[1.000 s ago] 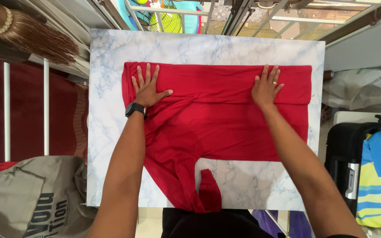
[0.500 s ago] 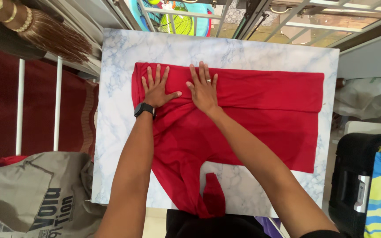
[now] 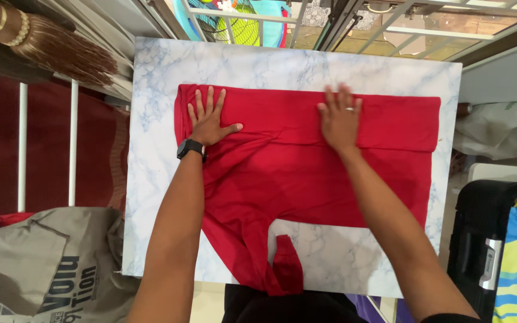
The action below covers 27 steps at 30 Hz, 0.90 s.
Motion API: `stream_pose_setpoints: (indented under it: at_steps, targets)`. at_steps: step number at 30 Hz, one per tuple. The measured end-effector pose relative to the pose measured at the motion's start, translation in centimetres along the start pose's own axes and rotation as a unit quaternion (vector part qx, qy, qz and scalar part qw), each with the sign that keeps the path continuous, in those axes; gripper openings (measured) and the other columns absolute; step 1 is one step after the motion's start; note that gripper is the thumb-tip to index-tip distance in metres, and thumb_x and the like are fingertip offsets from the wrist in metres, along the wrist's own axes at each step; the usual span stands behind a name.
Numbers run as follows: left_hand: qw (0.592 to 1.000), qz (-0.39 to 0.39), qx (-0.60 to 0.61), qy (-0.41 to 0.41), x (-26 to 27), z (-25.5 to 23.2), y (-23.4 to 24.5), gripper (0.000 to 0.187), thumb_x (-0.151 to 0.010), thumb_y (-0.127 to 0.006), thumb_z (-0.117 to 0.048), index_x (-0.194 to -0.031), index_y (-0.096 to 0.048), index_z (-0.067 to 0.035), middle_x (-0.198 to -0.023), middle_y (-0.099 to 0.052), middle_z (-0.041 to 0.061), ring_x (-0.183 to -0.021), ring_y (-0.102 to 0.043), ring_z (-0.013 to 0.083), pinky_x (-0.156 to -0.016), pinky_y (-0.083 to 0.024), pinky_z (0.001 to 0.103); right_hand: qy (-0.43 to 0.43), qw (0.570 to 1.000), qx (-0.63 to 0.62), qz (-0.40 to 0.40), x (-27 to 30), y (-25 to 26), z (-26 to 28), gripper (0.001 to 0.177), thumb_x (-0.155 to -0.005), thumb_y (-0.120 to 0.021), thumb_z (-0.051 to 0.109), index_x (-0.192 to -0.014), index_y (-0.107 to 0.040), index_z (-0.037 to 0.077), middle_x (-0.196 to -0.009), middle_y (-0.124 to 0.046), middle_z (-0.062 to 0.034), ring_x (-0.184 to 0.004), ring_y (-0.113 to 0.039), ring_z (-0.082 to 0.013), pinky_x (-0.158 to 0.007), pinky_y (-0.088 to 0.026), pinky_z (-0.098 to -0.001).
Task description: The person picks up a red shirt from a pile, spreads it flat on a table, and folds the sleeves and body into a compact rectangle before placing it into a suitcase.
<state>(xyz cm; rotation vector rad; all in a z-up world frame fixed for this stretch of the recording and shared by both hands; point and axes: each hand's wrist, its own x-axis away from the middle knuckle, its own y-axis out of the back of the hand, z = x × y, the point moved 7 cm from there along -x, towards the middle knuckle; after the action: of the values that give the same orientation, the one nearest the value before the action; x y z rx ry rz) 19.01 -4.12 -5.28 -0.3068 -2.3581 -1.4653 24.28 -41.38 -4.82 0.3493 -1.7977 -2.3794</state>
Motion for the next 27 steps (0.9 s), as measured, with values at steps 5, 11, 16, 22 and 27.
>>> stream_pose_setpoints:
  at_steps: [5, 11, 16, 22, 27]
  targets:
    - [1.0, 0.002, 0.001, 0.0, 0.0, -0.1, 0.0, 0.126, -0.073, -0.064, -0.085, -0.167, -0.004, -0.028, -0.174, 0.014, 0.009, -0.156, 0.025, 0.0379, -0.12, 0.015, 0.064, -0.105, 0.994, 0.005, 0.001, 2.1, 3.3, -10.4, 0.06, -0.114, -0.031, 0.048, -0.165, -0.033, 0.017, -0.17, -0.023, -0.0216, -0.159, -0.017, -0.0392, -0.122, -0.01, -0.0692]
    - [1.0, 0.007, 0.009, -0.001, 0.0, 0.1, -0.2, 0.126, -0.073, -0.064, -0.085, -0.167, -0.004, -0.029, -0.174, 0.015, 0.008, -0.156, 0.026, 0.0375, -0.12, 0.016, 0.064, -0.21, 0.977, -0.006, 0.039, 4.3, 6.3, -19.1, 0.064, -0.111, -0.022, 0.05, -0.166, -0.024, 0.016, -0.174, -0.013, -0.0174, -0.16, -0.005, -0.0352, -0.124, -0.001, -0.0658]
    - [1.0, 0.002, 0.011, -0.004, 0.0, -0.1, 0.2, 0.126, -0.072, -0.064, -0.085, -0.168, -0.003, -0.029, -0.174, 0.015, 0.009, -0.156, 0.026, 0.0372, -0.12, 0.016, 0.064, -0.263, 0.963, -0.021, 0.055, 4.6, 7.0, -20.4, 0.065, -0.111, -0.02, 0.051, -0.168, -0.018, 0.02, -0.174, -0.006, -0.0161, -0.161, -0.003, -0.0345, -0.126, -0.002, -0.0614]
    - [1.0, 0.005, 0.006, 0.003, 0.1, 0.0, -0.1, 0.126, -0.072, -0.064, -0.085, -0.167, -0.004, -0.028, -0.174, 0.014, 0.009, -0.155, 0.026, 0.0379, -0.12, 0.016, 0.064, -0.29, 0.954, -0.012, 0.074, 4.3, 7.5, -19.7, 0.065, -0.11, -0.018, 0.051, -0.168, -0.015, 0.021, -0.174, -0.003, -0.0158, -0.161, -0.002, -0.0339, -0.127, -0.002, -0.0595]
    - [1.0, -0.01, 0.001, -0.007, 0.1, -0.1, 0.0, 0.124, -0.074, -0.063, -0.086, -0.167, -0.006, -0.028, -0.175, 0.013, 0.009, -0.156, 0.025, 0.0377, -0.12, 0.016, 0.065, -0.289, 0.954, -0.02, 0.08, 4.3, 8.0, -19.5, 0.065, -0.111, -0.017, 0.051, -0.168, -0.014, 0.02, -0.174, 0.0, -0.017, -0.161, 0.001, -0.0352, -0.126, 0.0, -0.0598]
